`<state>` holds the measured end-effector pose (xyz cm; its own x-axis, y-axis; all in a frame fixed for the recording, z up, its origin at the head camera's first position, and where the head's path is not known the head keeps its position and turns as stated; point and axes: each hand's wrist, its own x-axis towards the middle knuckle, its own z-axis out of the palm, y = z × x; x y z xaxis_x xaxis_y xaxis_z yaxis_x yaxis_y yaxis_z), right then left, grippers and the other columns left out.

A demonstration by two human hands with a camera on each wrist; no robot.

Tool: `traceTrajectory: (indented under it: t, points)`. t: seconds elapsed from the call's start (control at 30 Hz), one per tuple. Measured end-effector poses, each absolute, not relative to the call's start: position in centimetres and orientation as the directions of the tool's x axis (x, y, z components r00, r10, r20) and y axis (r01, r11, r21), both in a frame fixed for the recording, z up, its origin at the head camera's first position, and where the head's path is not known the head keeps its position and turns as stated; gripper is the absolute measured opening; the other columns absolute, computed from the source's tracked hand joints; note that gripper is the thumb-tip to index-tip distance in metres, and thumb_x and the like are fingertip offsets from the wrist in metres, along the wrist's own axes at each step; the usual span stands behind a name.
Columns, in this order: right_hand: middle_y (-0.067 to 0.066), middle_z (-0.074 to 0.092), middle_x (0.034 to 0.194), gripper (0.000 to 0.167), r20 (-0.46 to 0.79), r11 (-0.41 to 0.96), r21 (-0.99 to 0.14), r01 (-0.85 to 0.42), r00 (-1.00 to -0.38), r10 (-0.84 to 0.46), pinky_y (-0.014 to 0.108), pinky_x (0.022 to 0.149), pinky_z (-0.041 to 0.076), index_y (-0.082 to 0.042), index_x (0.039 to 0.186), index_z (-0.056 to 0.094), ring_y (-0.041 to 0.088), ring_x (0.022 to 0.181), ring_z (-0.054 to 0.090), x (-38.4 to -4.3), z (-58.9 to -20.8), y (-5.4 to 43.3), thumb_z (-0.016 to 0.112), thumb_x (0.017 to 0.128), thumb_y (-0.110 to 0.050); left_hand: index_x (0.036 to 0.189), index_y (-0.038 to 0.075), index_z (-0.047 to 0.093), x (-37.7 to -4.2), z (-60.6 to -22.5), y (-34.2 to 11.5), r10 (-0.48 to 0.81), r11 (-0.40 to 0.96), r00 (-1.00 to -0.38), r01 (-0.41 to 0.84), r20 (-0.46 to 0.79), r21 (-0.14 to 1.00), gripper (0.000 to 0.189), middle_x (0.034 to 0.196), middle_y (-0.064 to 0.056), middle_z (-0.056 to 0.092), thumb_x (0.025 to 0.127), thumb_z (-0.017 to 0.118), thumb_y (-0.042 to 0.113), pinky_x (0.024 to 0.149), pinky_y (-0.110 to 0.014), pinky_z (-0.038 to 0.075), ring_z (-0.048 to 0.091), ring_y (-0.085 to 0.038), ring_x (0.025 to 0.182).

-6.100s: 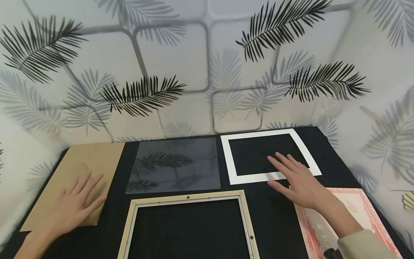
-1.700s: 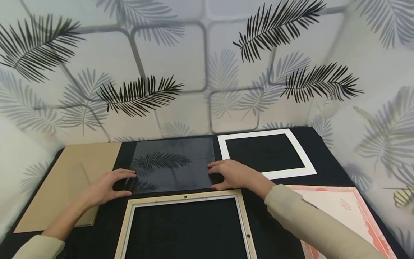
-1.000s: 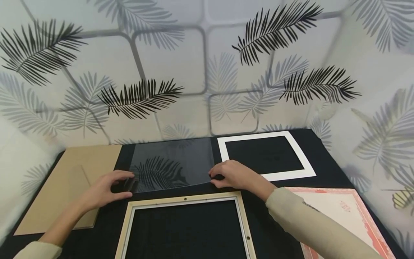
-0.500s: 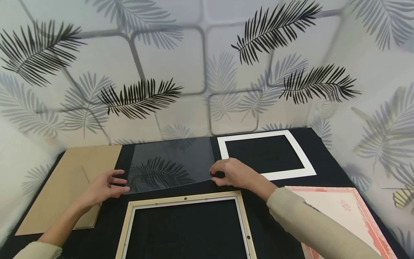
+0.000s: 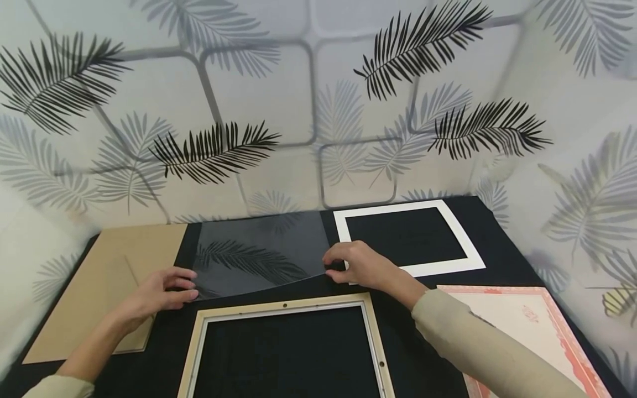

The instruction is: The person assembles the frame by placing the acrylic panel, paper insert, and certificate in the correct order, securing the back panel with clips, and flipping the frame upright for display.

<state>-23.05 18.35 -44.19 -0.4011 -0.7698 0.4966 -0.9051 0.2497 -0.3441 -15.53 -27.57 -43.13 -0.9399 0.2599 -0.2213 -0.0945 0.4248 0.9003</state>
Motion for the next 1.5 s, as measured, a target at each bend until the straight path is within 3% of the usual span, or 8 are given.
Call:
traceTrajectory:
  t: [0.17,0.33,0.57,0.77,1.07,1.2,1.33,1.5]
  points:
    - [0.006,0.072,0.1,0.024,0.534,0.248,-0.325,-0.913,-0.393,-0.749,0.032,0.07,0.059,-0.002,0.098,0.073,0.02,0.093,0.07,-23.0,-44.4,18.5,0.084,0.078,0.005,0.139,-0.015,0.033,-15.5,-43.0,-27.5,0.301,0.213,-0.924,-0.177,-0.237,0.961,0.052,0.112,-0.022,0.066,0.098,0.063,-0.006,0.078,-0.038,0.059,0.073,-0.029,0.09]
    - [0.006,0.071,0.101,0.025,0.562,0.242,-0.295,-0.924,-0.373,-0.739,0.029,0.071,0.058,-0.003,0.097,0.072,0.019,0.094,0.07,-23.1,-44.8,18.6,0.085,0.077,0.004,0.137,-0.011,0.025,-15.4,-42.8,-27.7,0.327,0.113,-0.92,-0.189,-0.216,0.975,0.052,0.107,-0.021,0.067,0.099,0.06,-0.009,0.081,-0.037,0.058,0.073,-0.028,0.088]
    - [0.006,0.071,0.101,0.025,0.6,0.27,-0.196,-0.943,-0.333,-0.727,0.025,0.071,0.057,-0.003,0.094,0.071,0.017,0.092,0.07,-23.1,-44.9,18.8,0.086,0.075,0.003,0.13,-0.002,0.024,-15.2,-42.0,-27.4,0.353,0.111,-0.92,-0.143,-0.173,0.983,0.046,0.109,-0.021,0.066,0.101,0.06,-0.004,0.082,-0.038,0.058,0.073,-0.032,0.091]
    - [0.007,0.071,0.099,0.025,0.608,0.27,-0.07,-0.96,-0.256,-0.751,0.023,0.072,0.056,-0.003,0.092,0.072,0.017,0.09,0.07,-22.8,-44.6,18.8,0.086,0.073,0.006,0.13,-0.002,0.025,-15.1,-41.7,-26.8,0.317,0.151,-0.931,-0.137,-0.179,0.979,0.05,0.107,-0.022,0.065,0.099,0.064,-0.001,0.081,-0.039,0.058,0.073,-0.035,0.089]
    - [0.008,0.07,0.098,0.027,0.641,0.254,0.005,-0.967,-0.192,-0.743,0.026,0.071,0.057,-0.002,0.091,0.072,0.018,0.088,0.069,-22.7,-43.9,18.8,0.084,0.07,0.01,0.131,-0.002,0.023,-14.8,-41.5,-26.1,0.273,0.143,-0.945,-0.144,-0.179,0.979,0.049,0.098,-0.022,0.065,0.099,0.06,-0.009,0.081,-0.038,0.058,0.074,-0.03,0.088]
    - [0.008,0.07,0.099,0.027,0.65,0.257,0.012,-0.966,-0.187,-0.736,0.027,0.073,0.058,-0.001,0.092,0.071,0.019,0.089,0.069,-22.5,-43.6,19.0,0.084,0.07,0.01,0.136,0.0,0.02,-14.6,-41.3,-26.0,0.269,0.147,-0.949,-0.13,-0.166,0.981,0.058,0.105,-0.023,0.066,0.099,0.064,0.0,0.082,-0.036,0.058,0.074,-0.029,0.091]
    - [0.008,0.069,0.101,0.026,0.668,0.258,-0.008,-0.966,-0.197,-0.717,0.027,0.074,0.057,-0.001,0.093,0.071,0.02,0.091,0.069,-22.4,-43.4,19.3,0.082,0.073,0.01,0.134,0.003,0.023,-14.4,-41.1,-25.8,0.275,0.108,-0.951,-0.119,-0.144,0.987,0.052,0.105,-0.022,0.067,0.1,0.063,0.0,0.082,-0.035,0.058,0.073,-0.027,0.091]
    - [0.009,0.068,0.106,0.013,0.701,0.255,-0.084,-0.963,-0.239,-0.672,0.027,0.076,0.056,-0.001,0.096,0.071,0.021,0.094,0.068,-22.0,-43.1,19.6,0.077,0.085,0.003,0.129,0.006,0.026,-14.2,-40.7,-25.5,0.289,0.039,-0.951,-0.107,-0.114,0.993,0.046,0.101,-0.019,0.069,0.1,0.061,-0.003,0.083,-0.035,0.057,0.073,-0.027,0.091]
